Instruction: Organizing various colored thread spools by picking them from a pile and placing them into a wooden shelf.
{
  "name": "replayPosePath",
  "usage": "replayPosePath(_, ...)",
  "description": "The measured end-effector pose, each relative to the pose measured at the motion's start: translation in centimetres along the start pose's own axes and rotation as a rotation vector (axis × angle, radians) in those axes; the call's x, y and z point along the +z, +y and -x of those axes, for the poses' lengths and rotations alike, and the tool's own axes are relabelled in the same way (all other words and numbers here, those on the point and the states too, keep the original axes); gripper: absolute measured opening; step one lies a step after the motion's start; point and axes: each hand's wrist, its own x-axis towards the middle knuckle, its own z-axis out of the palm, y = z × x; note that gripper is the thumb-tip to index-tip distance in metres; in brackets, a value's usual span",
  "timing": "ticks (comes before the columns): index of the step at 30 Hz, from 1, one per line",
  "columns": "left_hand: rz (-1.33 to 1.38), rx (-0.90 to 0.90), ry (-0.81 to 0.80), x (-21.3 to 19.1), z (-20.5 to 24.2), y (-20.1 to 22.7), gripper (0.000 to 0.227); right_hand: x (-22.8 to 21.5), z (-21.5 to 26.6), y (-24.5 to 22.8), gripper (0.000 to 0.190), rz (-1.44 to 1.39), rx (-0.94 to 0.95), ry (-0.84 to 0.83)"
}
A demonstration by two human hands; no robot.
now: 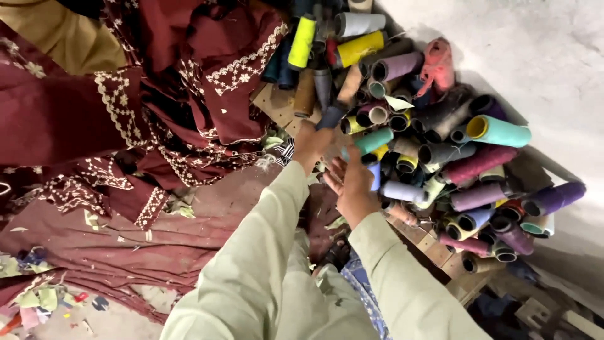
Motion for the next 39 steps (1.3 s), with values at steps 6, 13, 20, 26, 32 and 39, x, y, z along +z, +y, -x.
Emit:
replayPosePath(6, 0.214, 0.069, -0.114, -1.1, 3.1, 1.1, 0.072, -0.3, 0.2, 0.4, 0.055, -0.026, -0.13, -0.075)
replayPosePath(13, 0.19, 0.023, -0.139, 0.1, 1.5, -2.5, 0.071, -4.6, -0.8, 2.3, 0.044, 0.029, -0.204, -0.096)
replayPosePath(20, 0.31, 0.004, -0.233, 0.1, 9.4, 0.0, 0.062, -5.4, 5.6, 2.0, 0.061, 0.131, -0.329, -0.119)
replayPosePath(26, 0.228, 0.084, -0.195, -0.1, 13.8, 2.0, 0.074, -5.9, 12.4, 0.1, 0.062, 0.458, -0.418, -0.108)
replayPosePath(32, 0.311, 0.019, -0.146, -2.2, 19.6, 1.8, 0.086, -11.8, 12.8, 1.6, 0.068, 0.578, -0.506, -0.346)
replayPosePath(39, 0.142, 0.165, -0.163, -3.3, 27.4, -1.2, 0.075, -15.9, 18.6, 3.2, 0.062, 0.414, -0.536, -0.384)
